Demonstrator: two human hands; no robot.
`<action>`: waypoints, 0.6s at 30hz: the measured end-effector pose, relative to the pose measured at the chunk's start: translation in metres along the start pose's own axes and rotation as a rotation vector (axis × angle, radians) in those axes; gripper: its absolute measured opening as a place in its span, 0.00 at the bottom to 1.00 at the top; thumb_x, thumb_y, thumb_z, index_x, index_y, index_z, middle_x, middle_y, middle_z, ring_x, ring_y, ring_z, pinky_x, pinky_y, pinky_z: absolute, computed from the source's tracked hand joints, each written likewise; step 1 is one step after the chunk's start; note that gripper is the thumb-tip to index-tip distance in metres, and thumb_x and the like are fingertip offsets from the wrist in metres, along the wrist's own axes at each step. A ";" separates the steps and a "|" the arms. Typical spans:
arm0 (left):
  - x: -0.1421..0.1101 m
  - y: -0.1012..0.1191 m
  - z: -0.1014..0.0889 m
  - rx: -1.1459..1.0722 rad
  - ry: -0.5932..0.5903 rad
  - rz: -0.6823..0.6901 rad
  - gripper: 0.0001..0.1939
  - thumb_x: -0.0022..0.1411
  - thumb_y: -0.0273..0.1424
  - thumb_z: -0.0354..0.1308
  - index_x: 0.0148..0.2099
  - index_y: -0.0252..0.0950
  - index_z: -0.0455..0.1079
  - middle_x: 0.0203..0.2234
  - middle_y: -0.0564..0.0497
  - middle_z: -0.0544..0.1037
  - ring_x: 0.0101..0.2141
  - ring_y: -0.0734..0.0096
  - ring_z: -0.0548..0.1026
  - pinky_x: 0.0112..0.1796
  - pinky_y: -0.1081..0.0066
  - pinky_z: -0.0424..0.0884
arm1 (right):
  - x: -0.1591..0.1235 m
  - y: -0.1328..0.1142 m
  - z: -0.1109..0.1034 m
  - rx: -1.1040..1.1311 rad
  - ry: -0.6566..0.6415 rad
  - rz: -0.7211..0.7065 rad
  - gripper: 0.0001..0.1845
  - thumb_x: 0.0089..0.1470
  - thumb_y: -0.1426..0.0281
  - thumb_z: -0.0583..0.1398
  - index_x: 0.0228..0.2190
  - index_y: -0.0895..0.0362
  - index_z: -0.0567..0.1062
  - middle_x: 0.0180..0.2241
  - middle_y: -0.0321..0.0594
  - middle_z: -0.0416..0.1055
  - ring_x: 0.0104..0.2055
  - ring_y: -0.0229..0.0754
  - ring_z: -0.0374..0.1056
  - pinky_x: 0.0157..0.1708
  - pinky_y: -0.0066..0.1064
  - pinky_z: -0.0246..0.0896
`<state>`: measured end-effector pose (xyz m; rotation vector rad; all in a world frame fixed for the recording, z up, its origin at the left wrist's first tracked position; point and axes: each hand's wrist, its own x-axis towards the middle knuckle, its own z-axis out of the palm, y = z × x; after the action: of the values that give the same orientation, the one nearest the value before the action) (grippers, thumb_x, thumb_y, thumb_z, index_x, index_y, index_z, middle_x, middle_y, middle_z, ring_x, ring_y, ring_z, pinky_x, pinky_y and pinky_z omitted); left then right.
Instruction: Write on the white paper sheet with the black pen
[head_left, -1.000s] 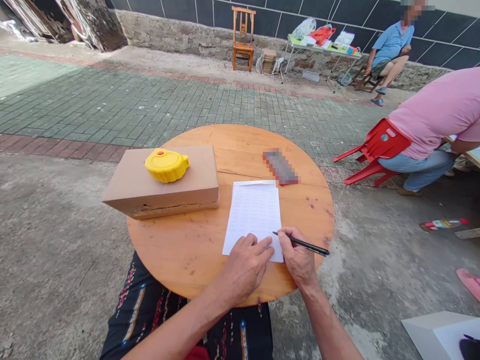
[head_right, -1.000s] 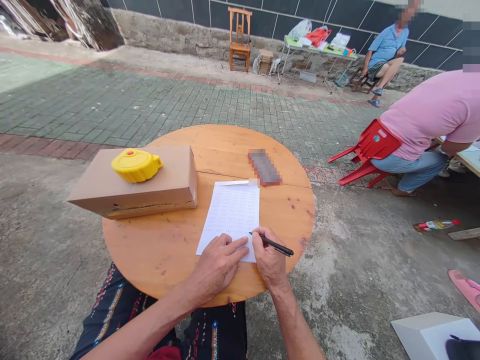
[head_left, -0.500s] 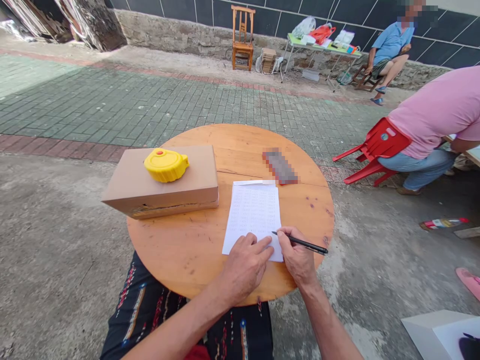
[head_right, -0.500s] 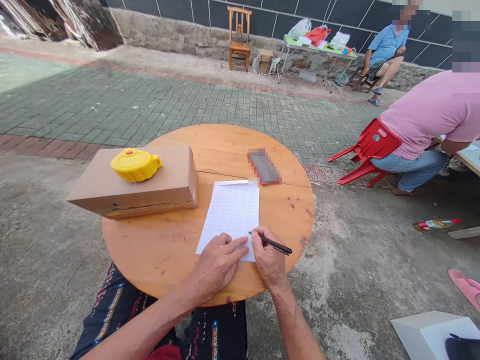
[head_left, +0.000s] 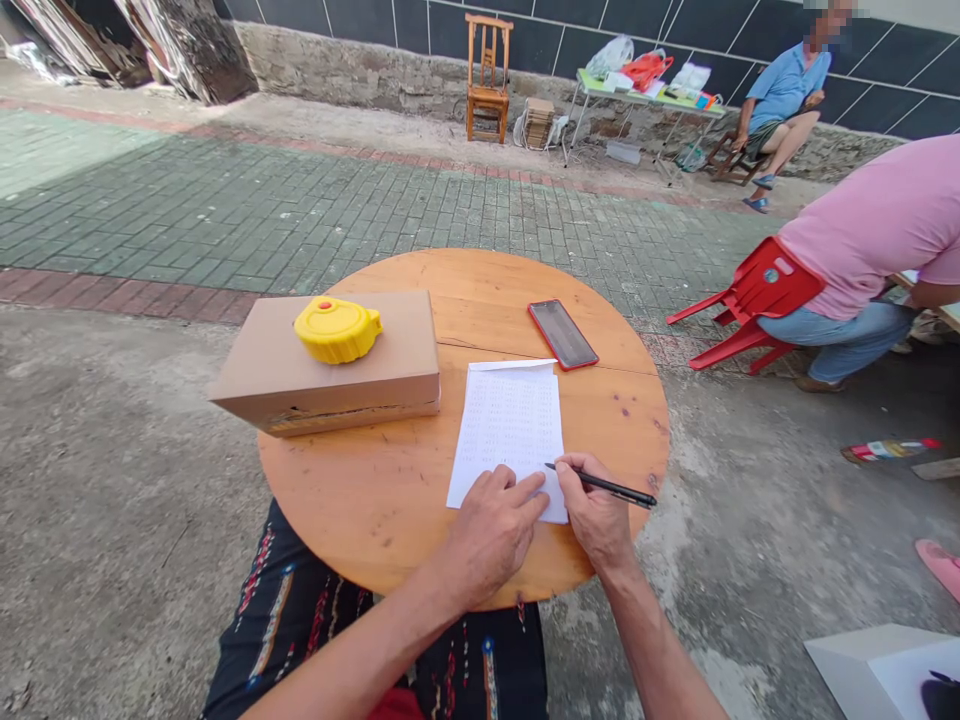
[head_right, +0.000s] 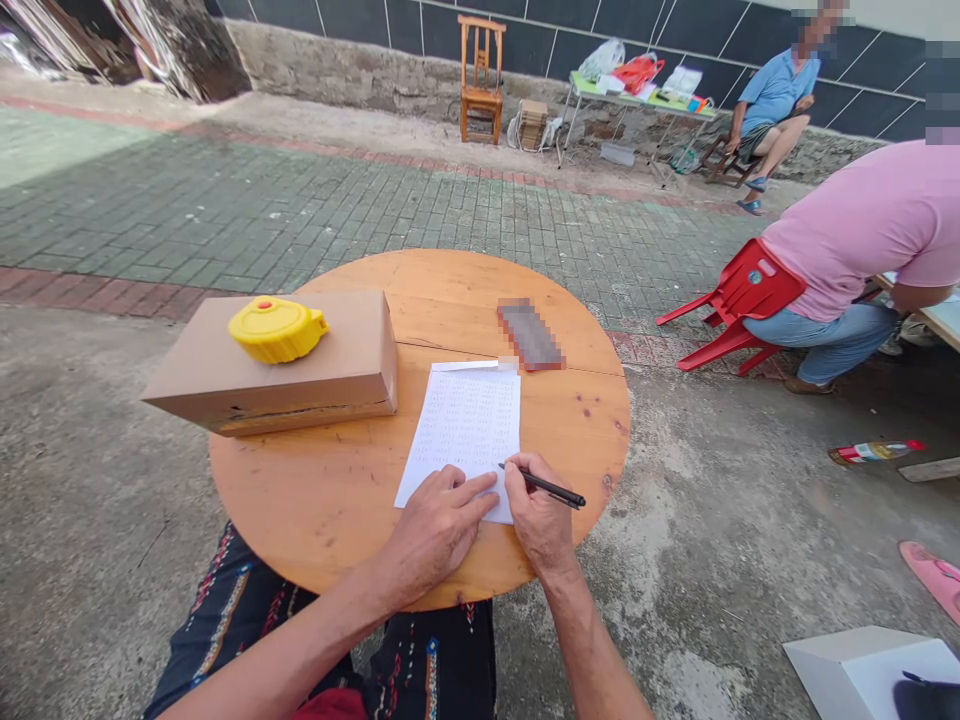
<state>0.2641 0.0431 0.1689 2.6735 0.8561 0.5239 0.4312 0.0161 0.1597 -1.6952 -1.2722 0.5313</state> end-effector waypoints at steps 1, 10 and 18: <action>0.000 0.000 0.000 -0.001 -0.003 -0.001 0.12 0.63 0.24 0.51 0.48 0.39 0.70 0.53 0.54 0.72 0.39 0.62 0.64 0.38 0.60 0.67 | 0.000 0.000 0.000 0.001 -0.001 0.000 0.10 0.59 0.65 0.56 0.28 0.55 0.72 0.24 0.34 0.70 0.26 0.38 0.65 0.29 0.28 0.61; 0.000 0.000 0.001 0.001 0.008 0.002 0.13 0.63 0.24 0.51 0.47 0.39 0.70 0.53 0.52 0.73 0.38 0.62 0.64 0.37 0.61 0.67 | 0.001 0.000 0.000 -0.008 -0.005 0.006 0.11 0.59 0.64 0.56 0.28 0.56 0.72 0.24 0.33 0.69 0.25 0.38 0.65 0.27 0.28 0.61; 0.000 0.000 0.001 0.004 0.003 -0.001 0.12 0.64 0.24 0.51 0.47 0.39 0.70 0.53 0.51 0.72 0.38 0.62 0.64 0.38 0.61 0.66 | 0.000 0.001 0.001 -0.015 -0.016 0.012 0.11 0.59 0.64 0.56 0.28 0.55 0.72 0.24 0.33 0.69 0.25 0.38 0.64 0.26 0.28 0.60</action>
<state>0.2641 0.0429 0.1678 2.6763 0.8604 0.5261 0.4313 0.0164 0.1586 -1.7149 -1.2811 0.5444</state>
